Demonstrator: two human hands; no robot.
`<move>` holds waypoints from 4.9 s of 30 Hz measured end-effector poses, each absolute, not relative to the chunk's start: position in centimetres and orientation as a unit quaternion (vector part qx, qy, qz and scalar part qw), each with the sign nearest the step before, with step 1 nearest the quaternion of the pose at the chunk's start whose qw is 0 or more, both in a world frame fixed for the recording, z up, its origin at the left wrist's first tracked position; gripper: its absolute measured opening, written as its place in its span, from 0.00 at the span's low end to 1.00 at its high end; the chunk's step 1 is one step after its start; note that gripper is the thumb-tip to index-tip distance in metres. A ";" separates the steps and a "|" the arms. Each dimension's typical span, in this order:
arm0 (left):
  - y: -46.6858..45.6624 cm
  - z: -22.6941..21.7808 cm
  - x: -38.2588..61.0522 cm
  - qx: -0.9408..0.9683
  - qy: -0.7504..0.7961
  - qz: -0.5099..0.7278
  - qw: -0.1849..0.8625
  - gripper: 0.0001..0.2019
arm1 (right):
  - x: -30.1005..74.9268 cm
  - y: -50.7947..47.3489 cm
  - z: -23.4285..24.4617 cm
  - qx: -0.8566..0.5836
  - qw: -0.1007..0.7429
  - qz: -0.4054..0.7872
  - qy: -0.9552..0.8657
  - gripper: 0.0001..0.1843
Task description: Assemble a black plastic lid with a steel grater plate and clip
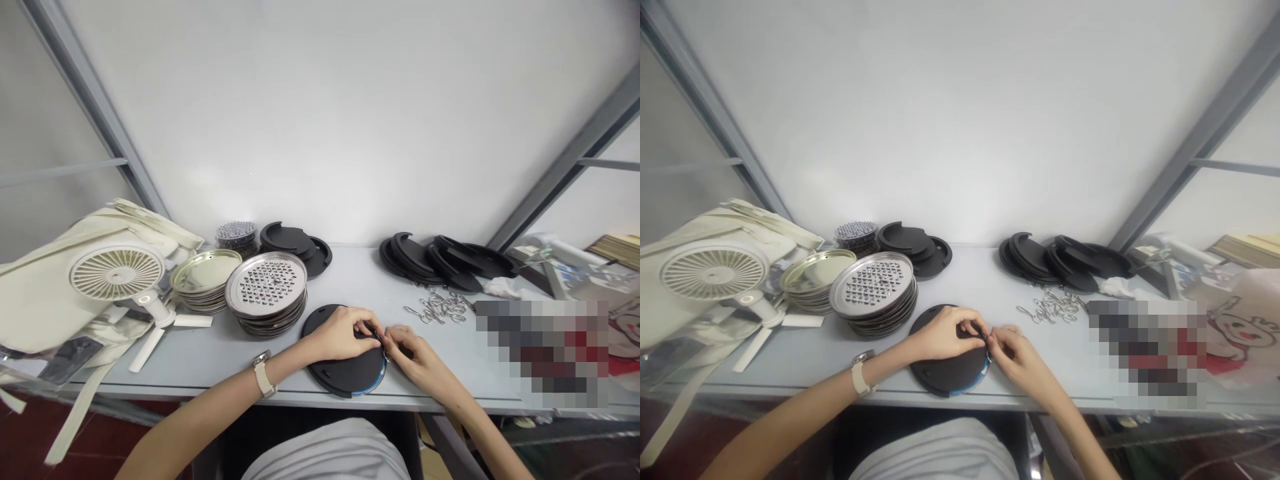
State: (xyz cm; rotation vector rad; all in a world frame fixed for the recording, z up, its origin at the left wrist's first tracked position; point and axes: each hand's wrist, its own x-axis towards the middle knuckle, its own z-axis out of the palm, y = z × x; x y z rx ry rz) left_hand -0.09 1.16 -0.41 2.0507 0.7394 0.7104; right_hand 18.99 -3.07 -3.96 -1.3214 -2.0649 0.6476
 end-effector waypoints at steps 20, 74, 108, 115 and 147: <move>1.3 -0.8 0.0 0.786 0.293 0.301 0.454 0.08 | 19.2 -3.1 -4.2 -0.504 0.306 0.243 -0.770 0.20; 1.4 -0.8 -0.2 0.799 0.301 0.294 0.429 0.13 | 19.2 -2.9 -4.3 -0.485 0.274 0.246 -0.793 0.20; 1.4 -0.6 -0.2 0.814 0.293 0.287 0.411 0.12 | 19.2 -3.1 -4.0 -0.488 0.283 0.246 -0.789 0.21; 1.4 -0.4 -0.2 0.812 0.295 0.282 0.418 0.12 | 19.2 -3.1 -4.0 -0.487 0.281 0.249 -0.788 0.20; 1.3 -0.8 -0.1 0.783 0.281 0.302 0.466 0.09 | 19.3 -3.1 -3.8 -0.493 0.287 0.256 -0.780 0.21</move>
